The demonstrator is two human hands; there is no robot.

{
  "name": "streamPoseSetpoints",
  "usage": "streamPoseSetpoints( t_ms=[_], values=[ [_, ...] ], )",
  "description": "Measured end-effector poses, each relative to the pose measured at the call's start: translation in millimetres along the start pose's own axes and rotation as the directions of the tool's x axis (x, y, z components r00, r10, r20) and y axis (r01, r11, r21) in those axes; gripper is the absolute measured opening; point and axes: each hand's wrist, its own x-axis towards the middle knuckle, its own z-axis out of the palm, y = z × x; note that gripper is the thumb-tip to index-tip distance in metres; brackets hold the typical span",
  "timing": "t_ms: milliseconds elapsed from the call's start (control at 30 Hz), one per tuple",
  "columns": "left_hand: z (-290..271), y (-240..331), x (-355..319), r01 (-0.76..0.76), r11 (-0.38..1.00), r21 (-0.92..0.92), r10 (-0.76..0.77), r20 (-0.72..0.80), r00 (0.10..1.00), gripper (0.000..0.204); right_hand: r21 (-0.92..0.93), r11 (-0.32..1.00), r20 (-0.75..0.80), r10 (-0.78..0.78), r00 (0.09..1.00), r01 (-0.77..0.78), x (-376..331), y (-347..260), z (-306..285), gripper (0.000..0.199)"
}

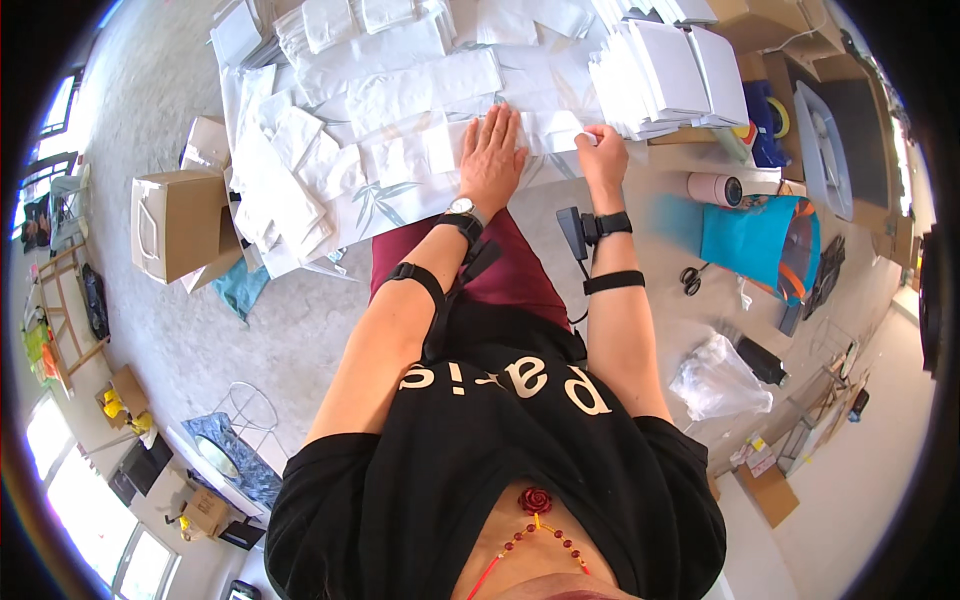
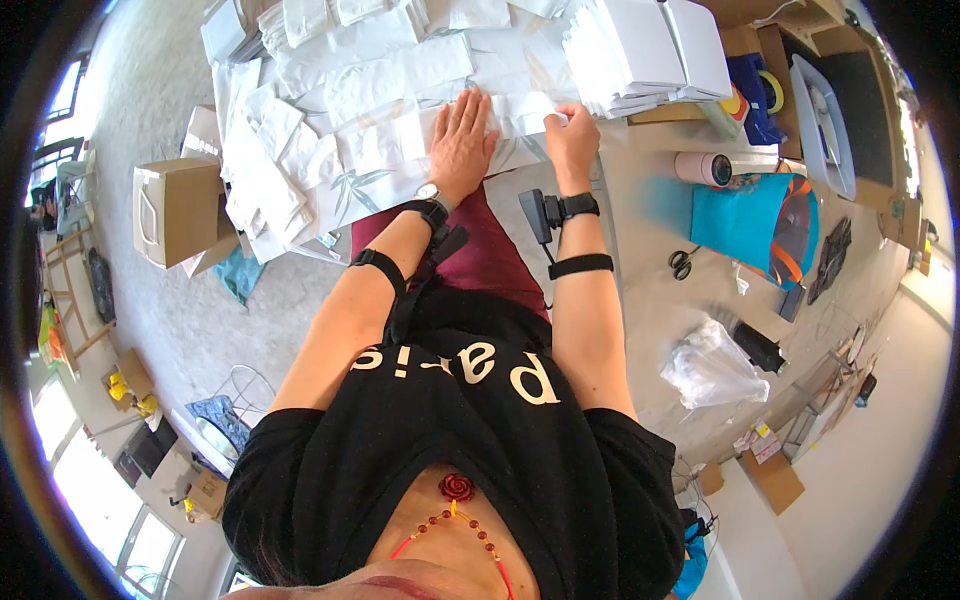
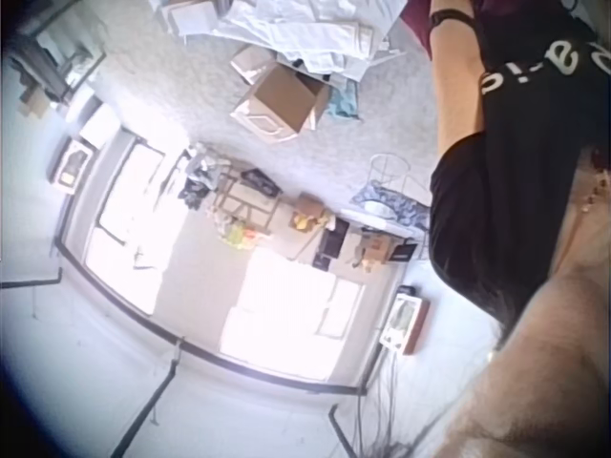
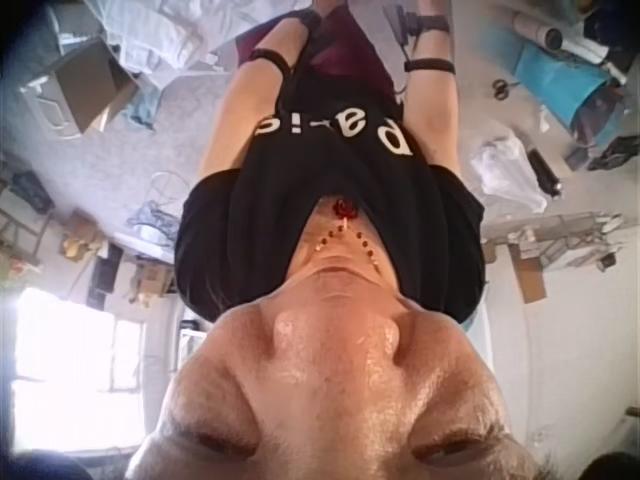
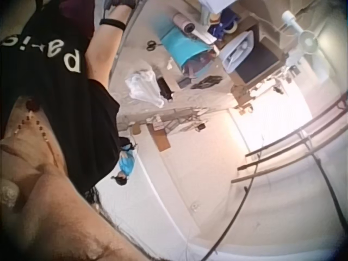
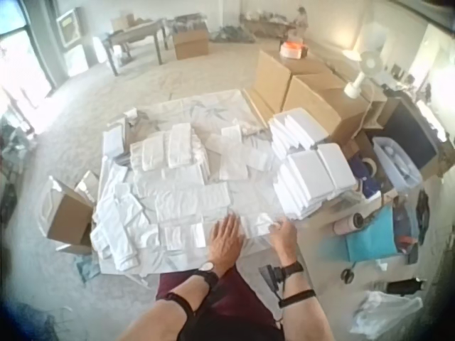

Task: The person folds white paper sheets into smaller rectangles and stacks them on a table.

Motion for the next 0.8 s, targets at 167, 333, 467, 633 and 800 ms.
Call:
streamPoseSetpoints(
  t_ms=[167, 333, 467, 633, 800],
  values=[
    [4, -3, -2, 0.003, 1.000, -0.002, -0.003, -0.023, 1.000, 0.062, 0.251, 0.953, -0.110, -0.144, 0.983, 0.167, -17, -38, -16, 0.028],
    [5, -3, -2, -0.001, 1.000, -0.005, 0.001, -0.039, 0.999, 0.063, 0.315, 0.877, -0.161, -0.328, 0.931, 0.364, -44, -69, -15, 0.029],
    [-2, 0, 0, 0.011, 1.000, 0.006, -0.010, -0.030, 0.999, 0.063, 0.352, 0.843, -0.159, -0.374, 0.914, 0.407, -60, -84, -2, 0.032],
    [-23, -2, 5, 0.087, 0.994, -0.069, -0.099, -0.206, 0.974, 0.050, 0.409, 0.826, -0.175, -0.345, 0.922, 0.387, -70, -93, 9, 0.034],
    [-70, -7, 1, 0.419, 0.301, -0.857, -0.537, 0.212, 0.817, 0.041, 0.339, 0.810, -0.176, -0.446, 0.878, 0.479, -79, -95, 23, 0.030]
  ],
)
